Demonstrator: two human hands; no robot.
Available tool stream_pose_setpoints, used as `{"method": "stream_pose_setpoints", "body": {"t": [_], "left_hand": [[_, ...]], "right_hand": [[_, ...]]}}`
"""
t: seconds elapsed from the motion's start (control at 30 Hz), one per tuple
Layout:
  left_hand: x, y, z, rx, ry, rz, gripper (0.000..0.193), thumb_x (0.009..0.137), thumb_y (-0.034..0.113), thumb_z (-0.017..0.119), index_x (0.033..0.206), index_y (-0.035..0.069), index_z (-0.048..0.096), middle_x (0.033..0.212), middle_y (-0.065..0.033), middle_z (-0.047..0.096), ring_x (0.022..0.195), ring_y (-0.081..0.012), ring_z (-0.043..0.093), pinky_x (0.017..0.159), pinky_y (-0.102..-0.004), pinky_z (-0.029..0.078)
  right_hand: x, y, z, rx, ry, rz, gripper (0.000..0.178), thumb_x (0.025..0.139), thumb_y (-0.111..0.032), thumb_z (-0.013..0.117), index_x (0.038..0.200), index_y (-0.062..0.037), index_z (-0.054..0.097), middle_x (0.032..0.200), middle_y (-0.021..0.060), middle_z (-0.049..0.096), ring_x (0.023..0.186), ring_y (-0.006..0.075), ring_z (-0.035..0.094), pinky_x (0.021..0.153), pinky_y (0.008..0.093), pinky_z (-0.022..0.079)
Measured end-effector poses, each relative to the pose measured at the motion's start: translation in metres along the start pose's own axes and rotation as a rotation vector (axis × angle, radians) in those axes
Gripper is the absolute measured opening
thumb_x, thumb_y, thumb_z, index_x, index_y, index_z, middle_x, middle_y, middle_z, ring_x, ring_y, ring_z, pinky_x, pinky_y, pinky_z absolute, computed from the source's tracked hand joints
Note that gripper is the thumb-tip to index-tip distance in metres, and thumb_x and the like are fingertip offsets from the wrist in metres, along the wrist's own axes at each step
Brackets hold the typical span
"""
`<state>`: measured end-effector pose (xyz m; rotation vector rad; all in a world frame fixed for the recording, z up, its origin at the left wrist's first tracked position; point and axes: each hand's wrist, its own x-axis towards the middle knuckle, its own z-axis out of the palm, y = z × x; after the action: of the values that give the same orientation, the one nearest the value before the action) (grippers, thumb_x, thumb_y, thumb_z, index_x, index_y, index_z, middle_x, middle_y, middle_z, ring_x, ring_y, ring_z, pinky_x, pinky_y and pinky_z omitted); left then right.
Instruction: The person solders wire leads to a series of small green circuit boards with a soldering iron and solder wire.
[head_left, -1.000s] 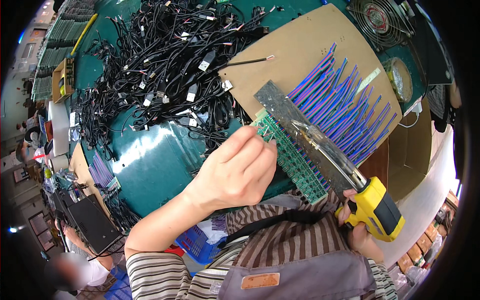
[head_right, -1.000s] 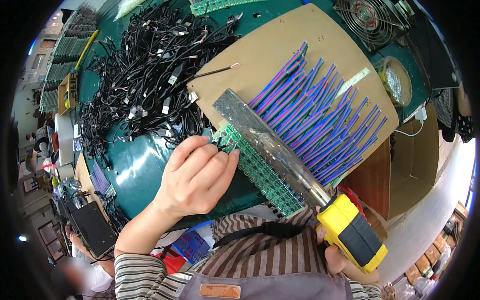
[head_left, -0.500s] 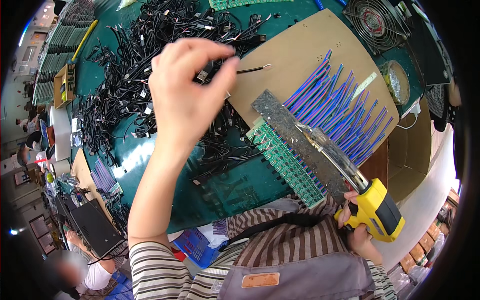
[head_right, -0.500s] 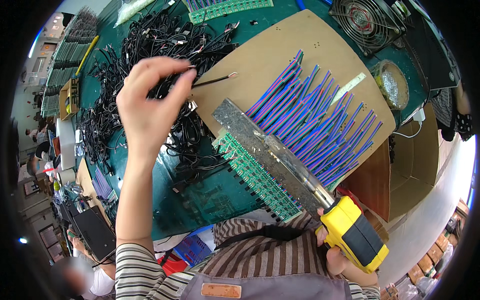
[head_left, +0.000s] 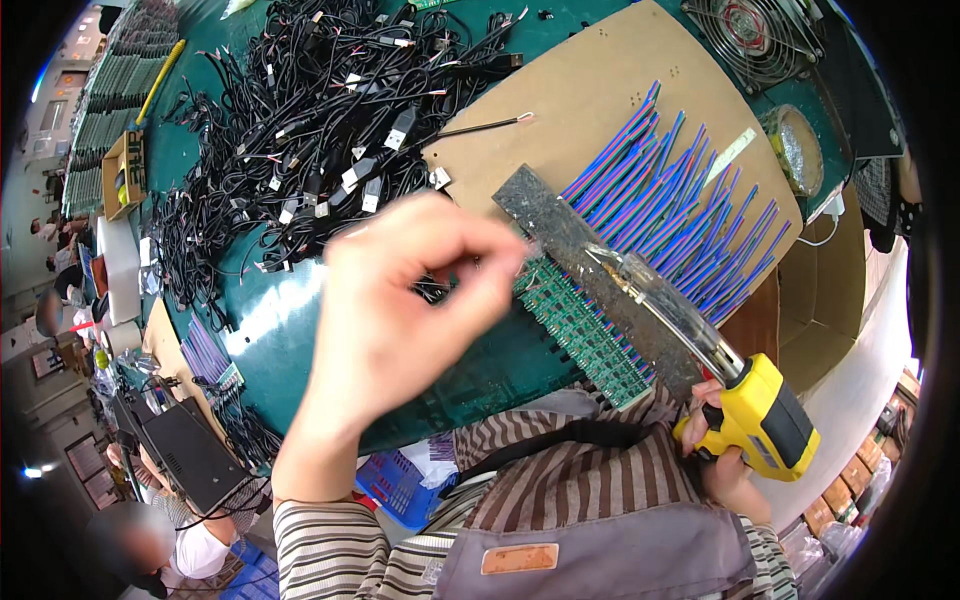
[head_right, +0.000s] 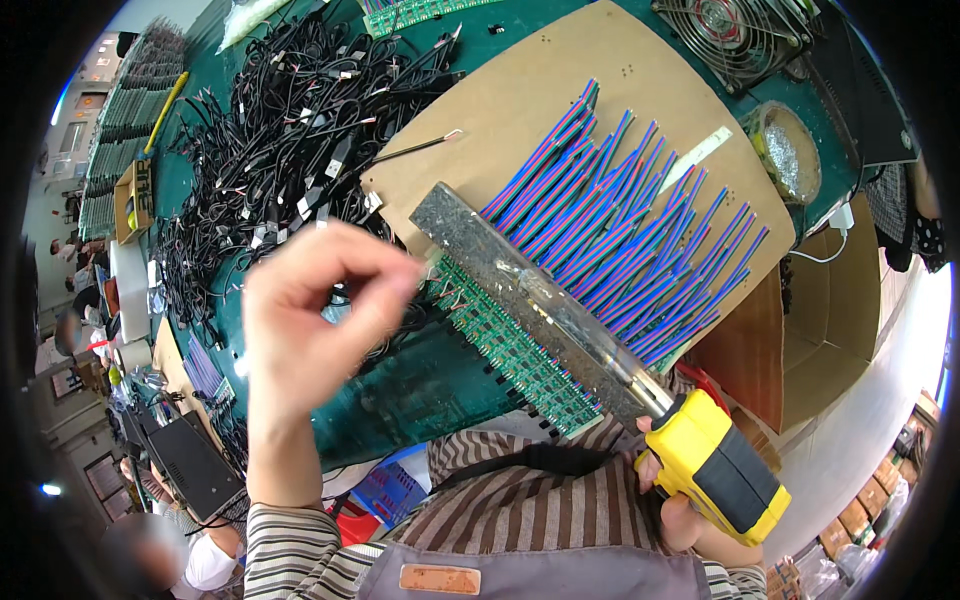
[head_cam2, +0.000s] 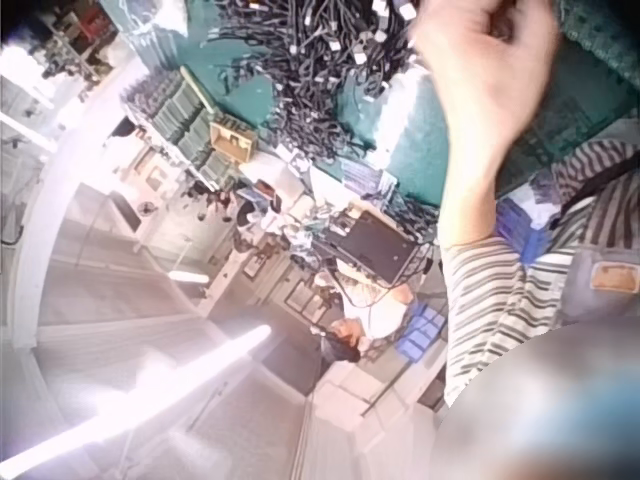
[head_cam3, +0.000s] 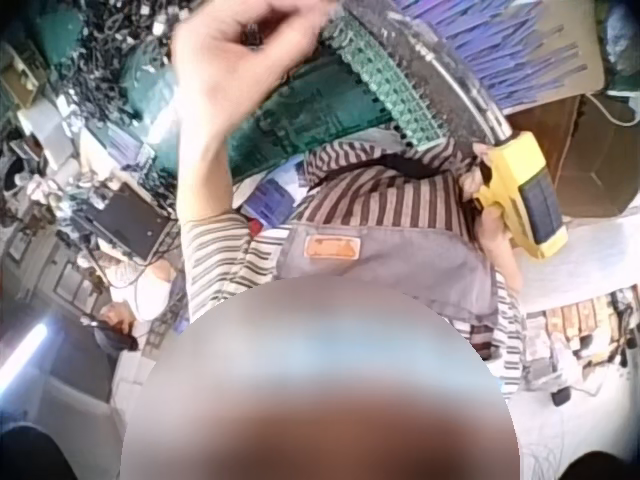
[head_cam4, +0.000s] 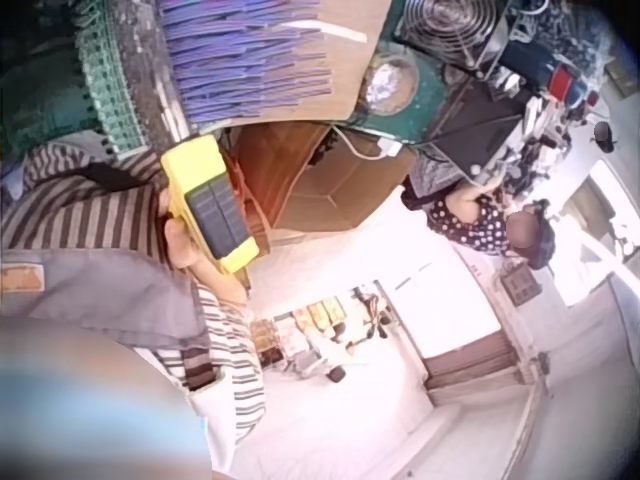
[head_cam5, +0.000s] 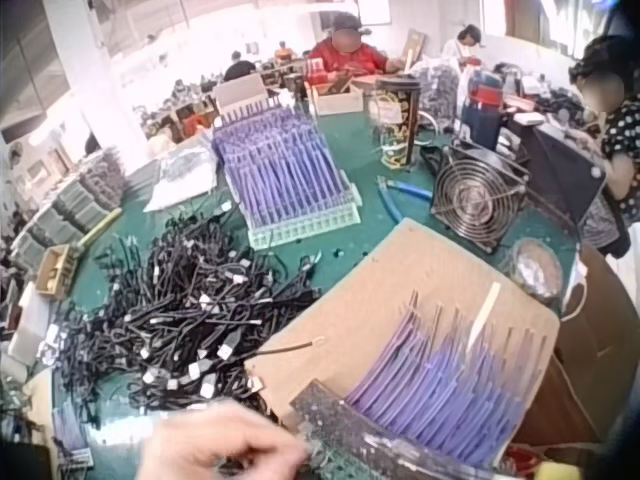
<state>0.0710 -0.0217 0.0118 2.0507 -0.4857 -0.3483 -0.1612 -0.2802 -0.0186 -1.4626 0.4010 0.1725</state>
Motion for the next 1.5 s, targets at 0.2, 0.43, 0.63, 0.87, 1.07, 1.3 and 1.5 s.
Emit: {"method": "stream_pose_setpoints", "body": {"t": [0.2,0.43,0.63,0.87,1.07,1.3,1.5], "left_hand": [[-0.023,-0.003,0.027,0.066,-0.038,-0.171,0.009,0.078,-0.001,0.072,0.087,0.001,0.074,0.081,-0.0044,0.067,0.069,-0.0089,0.061,0.062,-0.0218,0.049],[-0.023,-0.007,0.033,0.170,-0.025,-0.057,0.008,0.079,-0.002,0.072,0.087,-0.001,0.071,0.080,-0.0069,0.065,0.068,-0.0133,0.063,0.062,-0.0241,0.050],[-0.026,-0.011,0.038,0.245,0.011,-0.010,0.009,0.078,-0.002,0.072,0.087,-0.001,0.071,0.079,-0.0069,0.064,0.067,-0.0144,0.063,0.061,-0.0247,0.051],[-0.029,-0.013,0.044,0.314,0.092,0.078,0.012,0.075,-0.004,0.074,0.085,0.001,0.071,0.078,-0.0061,0.064,0.066,-0.0156,0.064,0.059,-0.0264,0.051],[-0.029,-0.011,0.048,0.366,0.134,0.126,0.012,0.072,-0.003,0.074,0.082,0.001,0.070,0.075,-0.0063,0.063,0.063,-0.0182,0.064,0.056,-0.0282,0.051],[-0.027,-0.008,0.046,0.383,0.104,0.117,0.011,0.072,-0.002,0.074,0.081,0.001,0.069,0.073,-0.0065,0.062,0.061,-0.0182,0.063,0.055,-0.0283,0.051],[-0.027,-0.007,0.046,0.380,0.097,0.107,0.011,0.072,-0.002,0.074,0.082,0.001,0.070,0.074,-0.0068,0.062,0.061,-0.0180,0.064,0.055,-0.0279,0.051]], "right_hand": [[-0.002,0.006,-0.002,0.054,-0.017,-0.071,0.067,0.088,-0.058,0.058,0.122,-0.0002,0.053,0.103,0.0120,0.058,0.066,0.0145,0.054,0.059,0.0294,0.046],[-0.010,0.021,-0.026,-0.384,-0.037,-0.202,0.040,0.076,-0.035,0.063,0.091,0.0011,0.066,0.087,0.0131,0.064,0.072,0.0276,0.064,0.066,0.0365,0.052],[-0.011,0.022,-0.027,-0.422,-0.048,-0.170,0.042,0.074,-0.038,0.065,0.092,0.0000,0.066,0.085,0.0118,0.063,0.072,0.0289,0.063,0.066,0.0367,0.052],[-0.011,0.031,-0.032,-0.428,-0.084,-0.243,0.044,0.072,-0.038,0.065,0.092,0.0015,0.065,0.083,0.0118,0.062,0.070,0.0288,0.063,0.064,0.0347,0.051],[-0.009,0.031,-0.027,-0.431,-0.045,-0.252,0.045,0.071,-0.038,0.065,0.091,0.0019,0.064,0.082,0.0127,0.062,0.067,0.0282,0.061,0.062,0.0344,0.049],[-0.015,0.024,-0.030,-0.469,-0.035,-0.197,0.053,0.075,-0.047,0.065,0.094,0.0025,0.063,0.085,0.0145,0.062,0.068,0.0289,0.061,0.063,0.0349,0.050],[-0.007,-0.001,-0.019,-0.402,-0.004,-0.109,0.055,0.081,-0.053,0.062,0.098,-0.0010,0.068,0.095,0.0154,0.064,0.083,0.0323,0.063,0.074,0.0377,0.050]]}}
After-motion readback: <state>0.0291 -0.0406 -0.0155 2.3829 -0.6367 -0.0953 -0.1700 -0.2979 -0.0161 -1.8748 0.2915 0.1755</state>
